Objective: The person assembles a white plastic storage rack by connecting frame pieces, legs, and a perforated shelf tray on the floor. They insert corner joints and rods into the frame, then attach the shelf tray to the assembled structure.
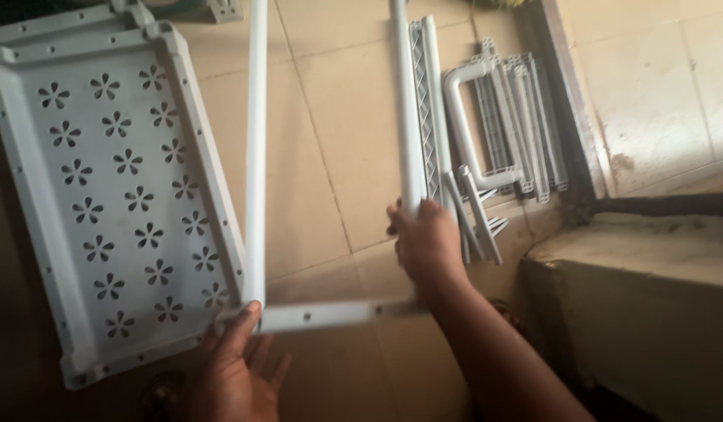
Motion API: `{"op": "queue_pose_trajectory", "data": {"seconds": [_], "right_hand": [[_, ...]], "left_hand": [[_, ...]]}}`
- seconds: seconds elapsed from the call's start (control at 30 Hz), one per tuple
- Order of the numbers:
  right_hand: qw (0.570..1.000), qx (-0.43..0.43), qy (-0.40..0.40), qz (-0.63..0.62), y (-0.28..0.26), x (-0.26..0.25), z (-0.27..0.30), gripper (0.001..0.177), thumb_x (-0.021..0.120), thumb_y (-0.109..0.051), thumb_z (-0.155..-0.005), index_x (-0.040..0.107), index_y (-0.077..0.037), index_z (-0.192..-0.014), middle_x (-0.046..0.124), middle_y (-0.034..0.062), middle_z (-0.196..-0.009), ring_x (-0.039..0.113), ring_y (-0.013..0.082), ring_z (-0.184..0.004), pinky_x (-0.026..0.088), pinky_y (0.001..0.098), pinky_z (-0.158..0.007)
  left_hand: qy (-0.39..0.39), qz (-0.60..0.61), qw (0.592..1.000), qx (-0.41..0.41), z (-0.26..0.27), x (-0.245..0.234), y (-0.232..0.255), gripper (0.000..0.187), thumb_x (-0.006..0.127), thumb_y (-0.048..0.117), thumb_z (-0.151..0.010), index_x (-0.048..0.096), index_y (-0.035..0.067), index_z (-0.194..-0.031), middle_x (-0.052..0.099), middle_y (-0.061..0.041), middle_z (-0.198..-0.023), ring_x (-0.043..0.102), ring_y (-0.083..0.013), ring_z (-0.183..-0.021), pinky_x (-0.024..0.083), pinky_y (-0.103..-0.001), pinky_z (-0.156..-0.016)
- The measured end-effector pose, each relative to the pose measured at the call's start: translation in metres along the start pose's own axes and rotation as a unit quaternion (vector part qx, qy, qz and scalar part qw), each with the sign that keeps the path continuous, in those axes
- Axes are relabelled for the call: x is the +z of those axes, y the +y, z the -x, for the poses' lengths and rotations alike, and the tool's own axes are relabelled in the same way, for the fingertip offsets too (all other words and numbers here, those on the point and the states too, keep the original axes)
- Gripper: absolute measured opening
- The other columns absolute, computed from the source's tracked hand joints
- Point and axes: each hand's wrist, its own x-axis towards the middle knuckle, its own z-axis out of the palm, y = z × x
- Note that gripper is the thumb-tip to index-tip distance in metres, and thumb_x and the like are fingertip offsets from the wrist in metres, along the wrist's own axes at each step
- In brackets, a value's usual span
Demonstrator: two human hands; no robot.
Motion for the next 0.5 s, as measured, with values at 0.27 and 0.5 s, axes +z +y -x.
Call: {"op": "queue_pose_trajectory", "data": {"seconds": [0.27,0.5], "right_hand": [[0.998,0.009,-0.058,0.032,-0.003,-0.016,-0.007,0.021,0.066,-0.018,-0.095,0.063,0.001,-0.105,0.069,0.012,-0.082,0.052,0.0127,-0.053,0.045,0.0291,-0.045],[0.909,-0.181,0.055,0.372,0.001,0.004,0.001,0.06,0.076,-0.026,-0.089,0.051,-0.008,-0.141,0.067,0.019,-0.122,0.065,0.0362,-0.109,0.05,0.0465,-0.093]], "left_hand": [[-0.008,-0.158,0.987,0.002,0.03,0.022,0.026,0.055,0.082,0.028,-0.079,0.062,0.001,-0.121,0.064,-0.012,-0.108,0.064,-0.0275,-0.103,0.054,-0.044,-0.083],[-0.054,-0.133,0.989,0.03,0.029,0.021,0.03,0.045,0.078,0.029,-0.078,0.068,0.001,-0.112,0.067,-0.014,-0.098,0.065,-0.0252,-0.091,0.054,-0.041,-0.076]]}}
